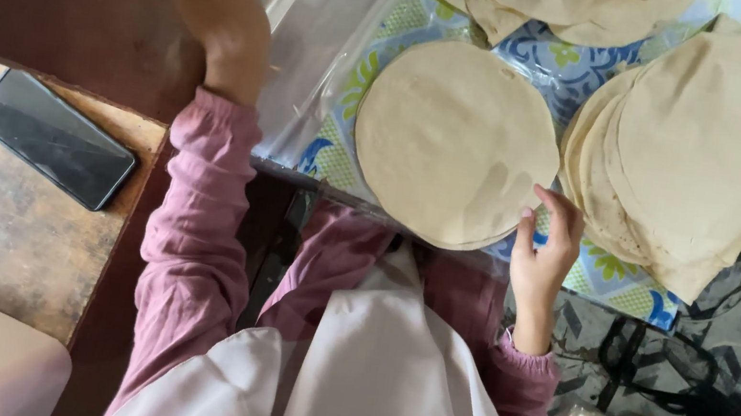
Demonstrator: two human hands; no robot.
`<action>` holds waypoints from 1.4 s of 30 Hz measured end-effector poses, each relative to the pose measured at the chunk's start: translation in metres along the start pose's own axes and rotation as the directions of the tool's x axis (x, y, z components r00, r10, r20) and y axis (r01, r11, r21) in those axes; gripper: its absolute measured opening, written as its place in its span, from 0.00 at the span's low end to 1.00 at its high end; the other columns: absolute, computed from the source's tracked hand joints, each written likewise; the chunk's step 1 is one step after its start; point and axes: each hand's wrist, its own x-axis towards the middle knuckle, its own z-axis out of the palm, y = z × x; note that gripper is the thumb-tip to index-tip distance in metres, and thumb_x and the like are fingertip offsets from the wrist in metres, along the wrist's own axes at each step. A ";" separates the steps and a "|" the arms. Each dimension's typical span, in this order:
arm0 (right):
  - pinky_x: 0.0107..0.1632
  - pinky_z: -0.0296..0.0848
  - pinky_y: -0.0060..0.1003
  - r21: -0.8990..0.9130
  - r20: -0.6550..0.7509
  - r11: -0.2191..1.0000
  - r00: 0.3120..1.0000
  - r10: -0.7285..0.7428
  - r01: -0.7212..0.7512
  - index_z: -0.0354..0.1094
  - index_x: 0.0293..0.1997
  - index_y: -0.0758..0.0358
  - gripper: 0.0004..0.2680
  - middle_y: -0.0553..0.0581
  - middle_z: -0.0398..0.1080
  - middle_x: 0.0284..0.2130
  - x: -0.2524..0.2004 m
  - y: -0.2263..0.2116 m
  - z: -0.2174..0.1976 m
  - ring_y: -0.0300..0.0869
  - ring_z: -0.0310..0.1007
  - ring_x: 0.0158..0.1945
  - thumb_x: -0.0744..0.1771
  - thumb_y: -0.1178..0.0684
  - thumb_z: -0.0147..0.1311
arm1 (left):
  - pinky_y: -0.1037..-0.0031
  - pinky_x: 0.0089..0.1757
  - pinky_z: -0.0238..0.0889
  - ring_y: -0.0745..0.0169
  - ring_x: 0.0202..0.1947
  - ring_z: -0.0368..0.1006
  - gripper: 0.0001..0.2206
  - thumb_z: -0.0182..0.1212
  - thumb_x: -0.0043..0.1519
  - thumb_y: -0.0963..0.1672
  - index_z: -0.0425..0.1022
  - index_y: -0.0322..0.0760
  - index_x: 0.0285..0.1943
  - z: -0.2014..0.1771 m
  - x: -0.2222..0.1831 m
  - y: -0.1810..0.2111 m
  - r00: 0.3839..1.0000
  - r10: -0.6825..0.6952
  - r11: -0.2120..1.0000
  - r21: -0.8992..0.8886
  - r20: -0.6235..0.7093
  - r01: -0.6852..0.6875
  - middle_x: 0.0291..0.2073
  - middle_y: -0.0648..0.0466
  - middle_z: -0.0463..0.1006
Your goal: The person places circular tortillas into plastic bags by hand and stacks them on a table.
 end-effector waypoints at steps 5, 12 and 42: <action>0.60 0.69 0.44 0.029 -0.003 1.000 1.000 0.005 -0.004 0.71 0.57 0.64 0.11 0.62 0.72 0.52 -0.006 -0.003 0.008 0.53 0.71 0.56 0.68 0.65 0.56 | 0.68 0.38 0.78 0.49 0.41 0.78 0.06 0.53 0.70 0.44 0.72 0.42 0.52 -0.136 0.000 0.012 0.809 0.109 0.937 -0.213 -0.577 -0.278 0.42 0.55 0.77; 0.63 0.70 0.41 0.668 0.250 0.704 0.964 0.091 -0.240 0.71 0.60 0.64 0.16 0.59 0.70 0.63 -0.005 -0.025 0.025 0.47 0.72 0.64 0.73 0.41 0.51 | 0.73 0.45 0.74 0.61 0.41 0.82 0.12 0.48 0.74 0.32 0.69 0.38 0.58 -0.207 -0.139 0.095 0.928 0.329 -0.246 -0.933 0.176 0.264 0.42 0.49 0.80; 0.35 0.79 0.33 0.660 0.158 0.641 0.907 0.391 -0.391 0.69 0.55 0.68 0.09 0.58 0.76 0.34 0.043 0.045 0.012 0.39 0.77 0.31 0.69 0.66 0.57 | 0.72 0.37 0.75 0.70 0.31 0.77 0.09 0.61 0.62 0.41 0.84 0.32 0.46 -0.081 -0.134 0.082 0.642 0.393 -0.110 -0.659 0.658 0.744 0.37 0.51 0.85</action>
